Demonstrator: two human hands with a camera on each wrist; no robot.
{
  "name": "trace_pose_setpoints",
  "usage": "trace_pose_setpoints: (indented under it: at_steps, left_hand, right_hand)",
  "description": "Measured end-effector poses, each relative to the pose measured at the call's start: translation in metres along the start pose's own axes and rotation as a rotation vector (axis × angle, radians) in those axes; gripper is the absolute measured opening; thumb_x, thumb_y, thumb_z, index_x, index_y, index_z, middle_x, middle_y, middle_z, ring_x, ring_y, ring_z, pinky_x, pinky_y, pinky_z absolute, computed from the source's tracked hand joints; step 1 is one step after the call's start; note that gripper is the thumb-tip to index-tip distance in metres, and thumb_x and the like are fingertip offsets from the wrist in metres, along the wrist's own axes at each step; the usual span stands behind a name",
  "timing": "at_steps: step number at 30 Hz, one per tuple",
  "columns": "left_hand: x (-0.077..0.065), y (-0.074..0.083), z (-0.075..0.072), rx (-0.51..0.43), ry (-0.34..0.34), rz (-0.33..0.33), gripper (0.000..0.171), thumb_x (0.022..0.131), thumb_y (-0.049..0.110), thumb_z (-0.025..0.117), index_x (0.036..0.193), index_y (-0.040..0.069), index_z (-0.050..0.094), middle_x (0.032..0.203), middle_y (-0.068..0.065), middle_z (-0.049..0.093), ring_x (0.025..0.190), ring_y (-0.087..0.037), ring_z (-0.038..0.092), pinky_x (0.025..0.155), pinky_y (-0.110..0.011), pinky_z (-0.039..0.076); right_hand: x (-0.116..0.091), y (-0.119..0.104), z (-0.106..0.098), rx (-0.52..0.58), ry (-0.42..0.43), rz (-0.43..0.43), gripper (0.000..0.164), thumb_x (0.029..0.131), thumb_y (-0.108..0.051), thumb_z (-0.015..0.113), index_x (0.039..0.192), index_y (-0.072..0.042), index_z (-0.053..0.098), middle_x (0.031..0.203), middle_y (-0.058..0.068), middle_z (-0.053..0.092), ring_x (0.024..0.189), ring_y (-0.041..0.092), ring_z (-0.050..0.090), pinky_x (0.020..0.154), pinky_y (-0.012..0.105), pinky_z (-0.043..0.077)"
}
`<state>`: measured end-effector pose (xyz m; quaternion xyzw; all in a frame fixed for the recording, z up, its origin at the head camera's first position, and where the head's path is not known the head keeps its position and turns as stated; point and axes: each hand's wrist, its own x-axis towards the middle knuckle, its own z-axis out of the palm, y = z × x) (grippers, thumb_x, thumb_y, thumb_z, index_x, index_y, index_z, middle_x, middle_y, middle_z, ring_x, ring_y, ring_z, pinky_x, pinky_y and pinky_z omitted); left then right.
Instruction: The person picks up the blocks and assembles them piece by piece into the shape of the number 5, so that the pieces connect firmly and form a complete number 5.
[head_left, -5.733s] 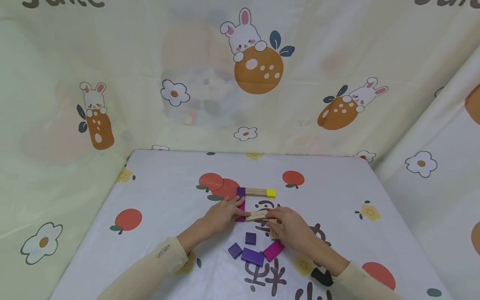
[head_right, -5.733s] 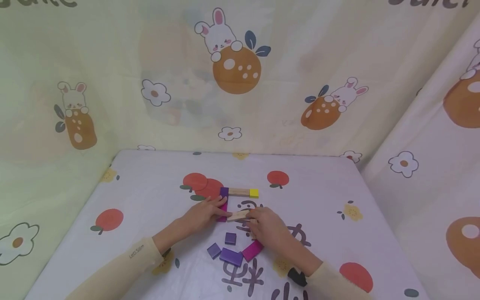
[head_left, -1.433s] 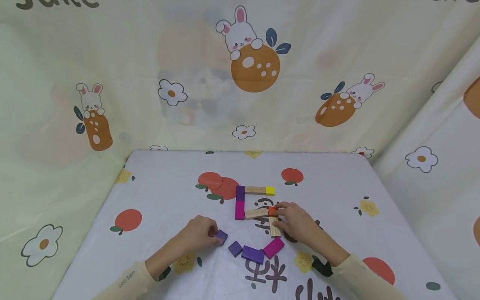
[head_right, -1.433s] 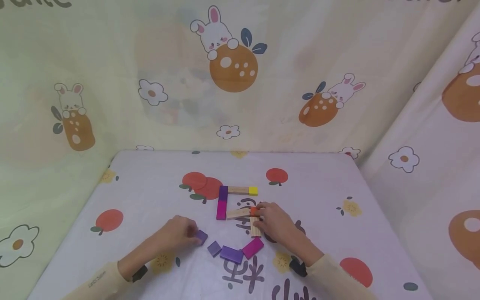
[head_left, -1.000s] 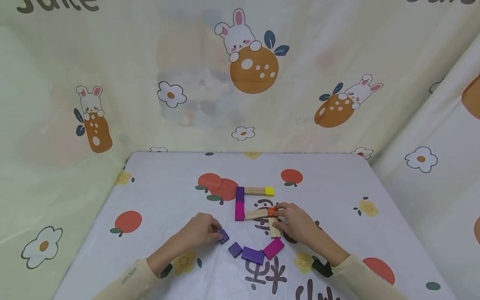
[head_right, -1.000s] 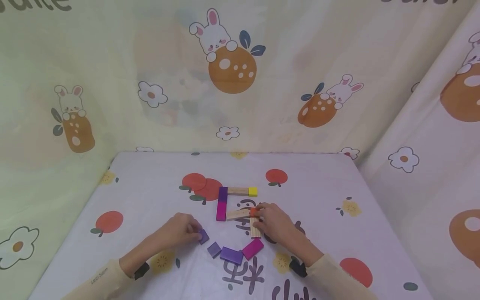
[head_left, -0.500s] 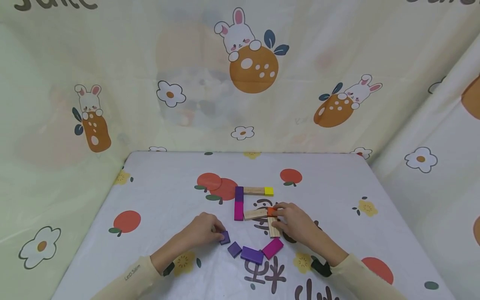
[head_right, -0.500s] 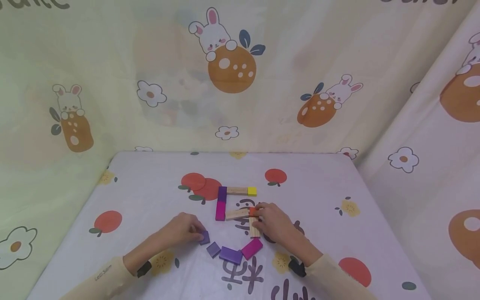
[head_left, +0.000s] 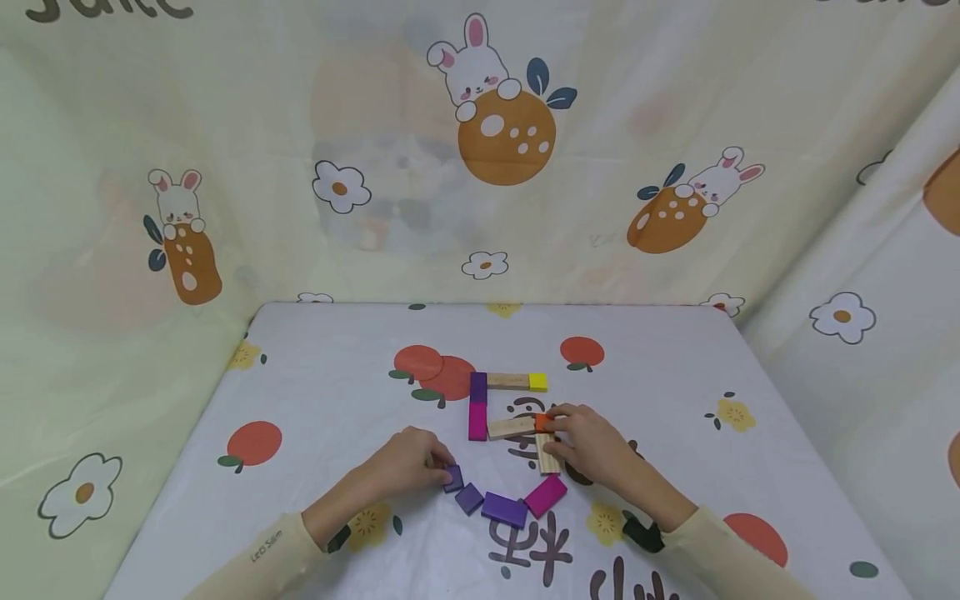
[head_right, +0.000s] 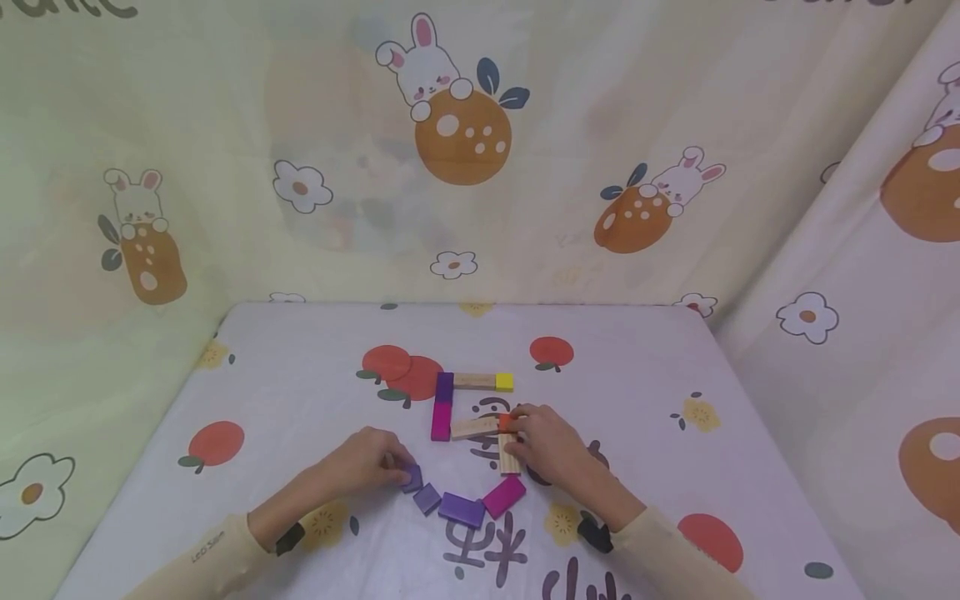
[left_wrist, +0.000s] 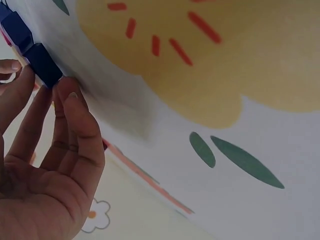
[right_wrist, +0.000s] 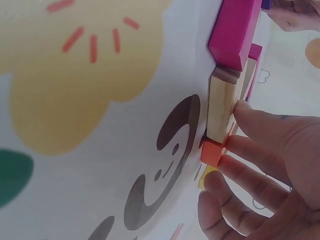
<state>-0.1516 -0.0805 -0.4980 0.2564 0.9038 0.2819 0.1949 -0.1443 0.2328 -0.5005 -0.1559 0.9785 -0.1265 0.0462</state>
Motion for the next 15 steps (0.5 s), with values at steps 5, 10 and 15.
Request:
trace_pose_setpoints:
  at_steps: [5, 10, 15]
  left_hand:
    - [0.0000, -0.0003, 0.0000, 0.005, -0.003, 0.014, 0.019, 0.092, 0.015, 0.083, 0.110, 0.008, 0.084, 0.097, -0.002, 0.082, 0.087, -0.009, 0.064, 0.079, -0.026, 0.054]
    - [0.0009, -0.0017, 0.0009, -0.007, -0.006, 0.025, 0.019, 0.092, 0.015, 0.083, 0.110, 0.007, 0.084, 0.097, -0.002, 0.080, 0.087, -0.010, 0.062, 0.078, -0.024, 0.053]
    - [0.0019, -0.0028, 0.0017, -0.013, 0.001, 0.031, 0.019, 0.093, 0.016, 0.081, 0.111, 0.008, 0.083, 0.098, -0.001, 0.080, 0.088, -0.011, 0.063, 0.076, -0.022, 0.051]
  right_hand:
    - [0.0007, 0.0006, 0.0007, 0.002, 0.002, 0.002, 0.037, 0.093, -0.027, 0.083, 0.122, -0.004, 0.080, 0.136, 0.016, 0.072, 0.131, 0.039, 0.064, 0.110, 0.054, 0.054]
    - [0.0011, 0.0021, 0.0032, 0.009, -0.002, 0.013, 0.036, 0.093, -0.027, 0.083, 0.121, -0.005, 0.080, 0.136, 0.016, 0.073, 0.132, 0.039, 0.064, 0.110, 0.054, 0.054]
    - [0.0016, 0.0037, 0.0062, 0.007, -0.005, 0.021, 0.036, 0.092, -0.027, 0.083, 0.121, -0.006, 0.080, 0.135, 0.015, 0.073, 0.131, 0.038, 0.064, 0.110, 0.053, 0.054]
